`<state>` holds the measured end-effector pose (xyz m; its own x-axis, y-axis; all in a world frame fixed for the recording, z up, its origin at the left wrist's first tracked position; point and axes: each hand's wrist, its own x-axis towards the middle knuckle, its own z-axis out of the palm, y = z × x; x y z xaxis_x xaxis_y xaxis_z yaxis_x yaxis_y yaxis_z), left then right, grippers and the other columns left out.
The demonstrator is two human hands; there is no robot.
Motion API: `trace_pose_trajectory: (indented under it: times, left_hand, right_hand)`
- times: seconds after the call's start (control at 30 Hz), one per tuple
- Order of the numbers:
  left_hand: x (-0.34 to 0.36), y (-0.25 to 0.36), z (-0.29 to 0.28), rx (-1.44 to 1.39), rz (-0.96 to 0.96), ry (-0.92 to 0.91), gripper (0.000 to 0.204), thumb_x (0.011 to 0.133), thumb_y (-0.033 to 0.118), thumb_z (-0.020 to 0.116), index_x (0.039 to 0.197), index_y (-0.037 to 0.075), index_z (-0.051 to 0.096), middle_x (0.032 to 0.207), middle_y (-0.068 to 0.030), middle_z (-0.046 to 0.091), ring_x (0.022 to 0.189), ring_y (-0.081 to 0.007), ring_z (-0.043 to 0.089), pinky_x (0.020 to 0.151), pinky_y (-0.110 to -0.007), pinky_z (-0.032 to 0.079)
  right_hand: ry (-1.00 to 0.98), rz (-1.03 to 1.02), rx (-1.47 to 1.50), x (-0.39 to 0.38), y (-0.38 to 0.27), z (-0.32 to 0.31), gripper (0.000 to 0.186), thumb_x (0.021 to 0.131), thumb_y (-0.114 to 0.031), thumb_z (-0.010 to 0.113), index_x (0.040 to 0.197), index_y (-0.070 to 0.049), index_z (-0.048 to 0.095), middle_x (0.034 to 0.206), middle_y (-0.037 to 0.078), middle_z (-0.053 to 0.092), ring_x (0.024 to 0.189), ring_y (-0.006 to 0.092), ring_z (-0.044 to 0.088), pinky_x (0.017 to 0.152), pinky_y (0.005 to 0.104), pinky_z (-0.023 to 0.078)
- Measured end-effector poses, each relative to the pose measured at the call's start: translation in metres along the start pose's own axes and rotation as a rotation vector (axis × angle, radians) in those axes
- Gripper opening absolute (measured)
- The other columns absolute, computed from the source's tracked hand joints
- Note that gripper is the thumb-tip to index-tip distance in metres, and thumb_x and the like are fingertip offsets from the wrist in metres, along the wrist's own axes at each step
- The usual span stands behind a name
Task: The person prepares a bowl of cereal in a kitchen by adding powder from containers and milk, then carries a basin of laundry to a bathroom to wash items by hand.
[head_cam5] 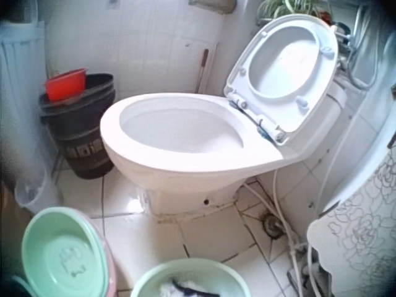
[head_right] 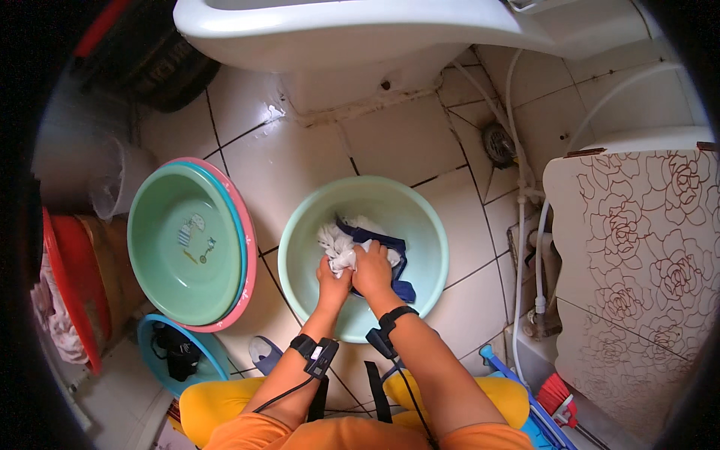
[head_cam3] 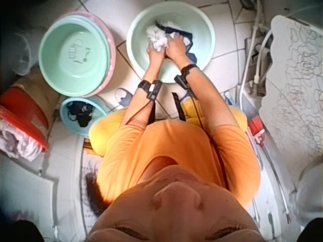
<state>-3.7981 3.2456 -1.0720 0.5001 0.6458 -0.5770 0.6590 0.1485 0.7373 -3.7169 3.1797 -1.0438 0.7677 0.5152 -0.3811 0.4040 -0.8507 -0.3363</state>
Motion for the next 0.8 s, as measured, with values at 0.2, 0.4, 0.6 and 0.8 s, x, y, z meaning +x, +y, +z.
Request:
trace_pose_trajectory:
  times: [0.2, 0.4, 0.6, 0.8]
  left_hand:
    - [0.022, 0.046, -0.029, -0.008, 0.418, 0.061, 0.037, 0.067, 0.006, 0.06, 0.103, -0.001, 0.051, 0.124, -0.0212, 0.043, 0.114, -0.041, 0.041, 0.097, -0.044, 0.034]
    - [0.002, 0.059, -0.043, 0.255, 0.86, -0.23, 0.03, 0.058, 0.008, 0.059, 0.086, 0.005, 0.051, 0.124, -0.0085, 0.05, 0.121, -0.0333, 0.039, 0.1, -0.047, 0.03]
    - [-0.001, 0.03, -0.018, 0.623, 0.579, -0.13, 0.047, 0.069, 0.012, 0.063, 0.113, 0.007, 0.049, 0.131, -0.0166, 0.04, 0.117, -0.0368, 0.04, 0.098, -0.048, 0.03]
    - [0.035, 0.007, 0.006, 0.853, 0.569, -0.007, 0.039, 0.082, 0.011, 0.047, 0.12, 0.005, 0.046, 0.123, -0.0209, 0.045, 0.107, -0.0355, 0.046, 0.089, -0.045, 0.036]
  right_hand:
    - [0.181, -0.293, 0.536, 0.008, -0.003, -0.027, 0.034, 0.063, -0.01, 0.066, 0.094, -0.003, 0.053, 0.092, 0.018, 0.049, 0.088, 0.0396, 0.049, 0.074, 0.0443, 0.044]
    - [0.054, -0.172, 0.29, -0.016, 0.017, -0.059, 0.074, 0.056, -0.013, 0.075, 0.123, -0.011, 0.042, 0.127, 0.02, 0.037, 0.106, 0.0404, 0.047, 0.088, 0.0422, 0.044]
    - [-0.006, -0.261, -0.09, -0.001, 0.021, -0.019, 0.068, 0.058, -0.009, 0.07, 0.121, -0.013, 0.046, 0.128, 0.019, 0.036, 0.109, 0.0401, 0.04, 0.083, 0.0433, 0.047]
    - [0.079, -0.206, -0.083, 0.028, 0.015, 0.001, 0.041, 0.063, -0.01, 0.065, 0.102, -0.01, 0.055, 0.117, 0.015, 0.046, 0.101, 0.035, 0.046, 0.076, 0.0396, 0.049]
